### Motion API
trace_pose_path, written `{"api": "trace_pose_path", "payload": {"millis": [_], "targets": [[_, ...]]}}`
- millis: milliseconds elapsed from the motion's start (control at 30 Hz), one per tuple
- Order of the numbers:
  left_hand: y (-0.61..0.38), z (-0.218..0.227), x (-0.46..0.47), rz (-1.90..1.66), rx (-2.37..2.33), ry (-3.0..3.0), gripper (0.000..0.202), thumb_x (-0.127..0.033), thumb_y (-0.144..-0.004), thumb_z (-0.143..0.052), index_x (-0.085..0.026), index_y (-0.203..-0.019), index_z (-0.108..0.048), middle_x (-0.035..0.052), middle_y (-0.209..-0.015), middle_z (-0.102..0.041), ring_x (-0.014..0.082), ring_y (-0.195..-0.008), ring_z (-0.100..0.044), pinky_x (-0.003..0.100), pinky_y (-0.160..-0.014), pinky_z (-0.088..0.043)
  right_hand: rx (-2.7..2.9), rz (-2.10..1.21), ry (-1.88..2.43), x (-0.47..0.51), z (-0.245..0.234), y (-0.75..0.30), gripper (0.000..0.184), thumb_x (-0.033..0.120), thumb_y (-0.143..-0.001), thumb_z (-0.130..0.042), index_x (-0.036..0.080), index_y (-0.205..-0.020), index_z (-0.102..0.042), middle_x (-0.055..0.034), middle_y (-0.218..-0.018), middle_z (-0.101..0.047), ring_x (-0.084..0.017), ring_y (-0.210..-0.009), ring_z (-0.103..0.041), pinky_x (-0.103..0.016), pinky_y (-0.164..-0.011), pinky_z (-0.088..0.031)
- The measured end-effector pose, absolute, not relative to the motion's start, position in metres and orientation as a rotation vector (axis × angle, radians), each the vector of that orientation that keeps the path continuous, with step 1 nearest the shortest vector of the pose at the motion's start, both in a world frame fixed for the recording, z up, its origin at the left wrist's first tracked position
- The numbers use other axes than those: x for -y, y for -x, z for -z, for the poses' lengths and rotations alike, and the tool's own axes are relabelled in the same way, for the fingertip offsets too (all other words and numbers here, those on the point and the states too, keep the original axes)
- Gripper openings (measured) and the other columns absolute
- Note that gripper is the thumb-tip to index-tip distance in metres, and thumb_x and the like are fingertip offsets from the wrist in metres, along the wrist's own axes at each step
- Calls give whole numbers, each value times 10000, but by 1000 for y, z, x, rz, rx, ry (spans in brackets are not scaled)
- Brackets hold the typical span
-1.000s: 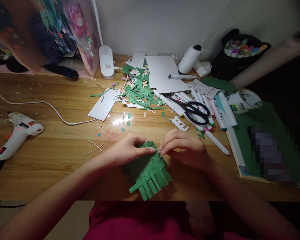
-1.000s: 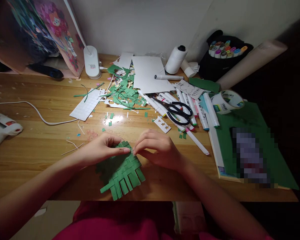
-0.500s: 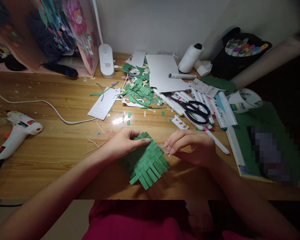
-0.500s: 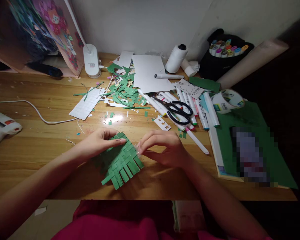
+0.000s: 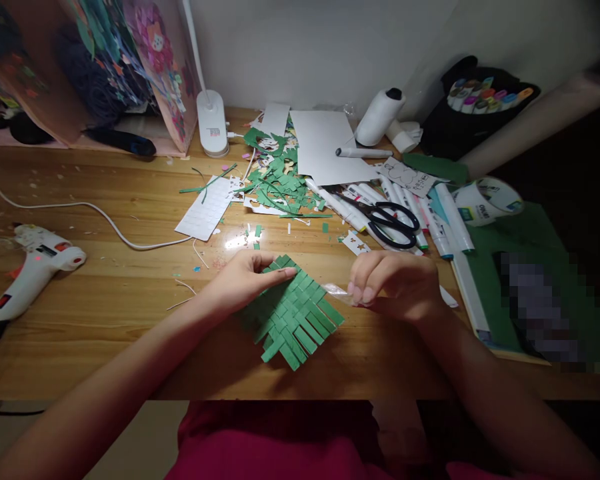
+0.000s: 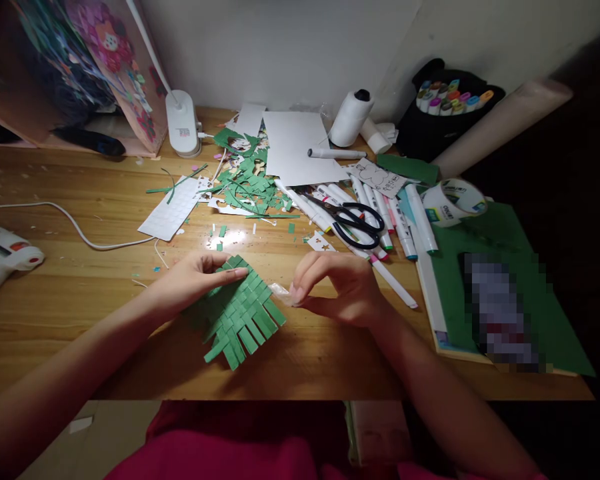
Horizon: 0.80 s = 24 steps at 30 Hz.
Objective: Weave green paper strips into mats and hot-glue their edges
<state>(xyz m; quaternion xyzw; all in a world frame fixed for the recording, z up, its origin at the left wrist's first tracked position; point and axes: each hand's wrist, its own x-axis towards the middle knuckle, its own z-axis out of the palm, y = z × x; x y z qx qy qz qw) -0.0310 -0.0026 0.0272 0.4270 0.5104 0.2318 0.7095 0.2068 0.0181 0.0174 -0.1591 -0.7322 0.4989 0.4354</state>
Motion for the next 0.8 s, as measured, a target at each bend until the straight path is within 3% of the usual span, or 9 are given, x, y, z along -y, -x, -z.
{"api": "trace_pose_path", "payload": {"millis": [267, 433, 500, 667, 800], "targets": [[33, -26, 3, -529, -1177, -932, 313, -429, -716, -683, -130, -804, -657, 68, -786, -695, 160, -662, -639, 266, -625, -491, 1715, -1364, 363, -20, -18, -211, 156, 87, -721, -723, 216, -785, -662, 1, -674, -621, -174, -744, -657, -307, -650, -558], [35, -23, 2, -530, -1208, -937, 330, -439, -717, -676, -126, -819, -654, 85, -812, -696, 176, -682, -645, 284, -636, -497, 1594, -1422, 374, -23, -23, -215, 194, 112, -722, -731, 244, -800, -612, 37, -661, -541, -110, -539, -621, -206, -447, -533], [36, -22, 2, -527, -1217, -955, 351, -459, -714, -672, -124, -818, -655, 89, -815, -697, 176, -678, -642, 285, -634, -495, 1574, -1419, 370, -26, -23, -216, 202, 119, -724, -729, 244, -815, -600, 40, -678, -528, -93, -519, -599, -189, -432, -516], [37, -19, 1, -520, -1208, -1039, 411, -519, -698, -662, -121, -801, -658, 87, -803, -693, 191, -698, -640, 287, -639, -483, 1589, -1396, 425, -32, -19, -216, 258, 104, -720, -718, 229, -909, -595, 20, -814, -566, -95, -655, -614, -211, -573, -527], [36, -22, 1, -543, -1207, -1069, 434, -554, -668, -675, -132, -771, -657, 61, -763, -685, 201, -721, -632, 278, -642, -471, 1535, -1154, 699, -39, -21, -220, 239, 162, -739, -705, 230, -930, -578, 9, -899, -603, -87, -685, -594, -229, -630, -517]]}}
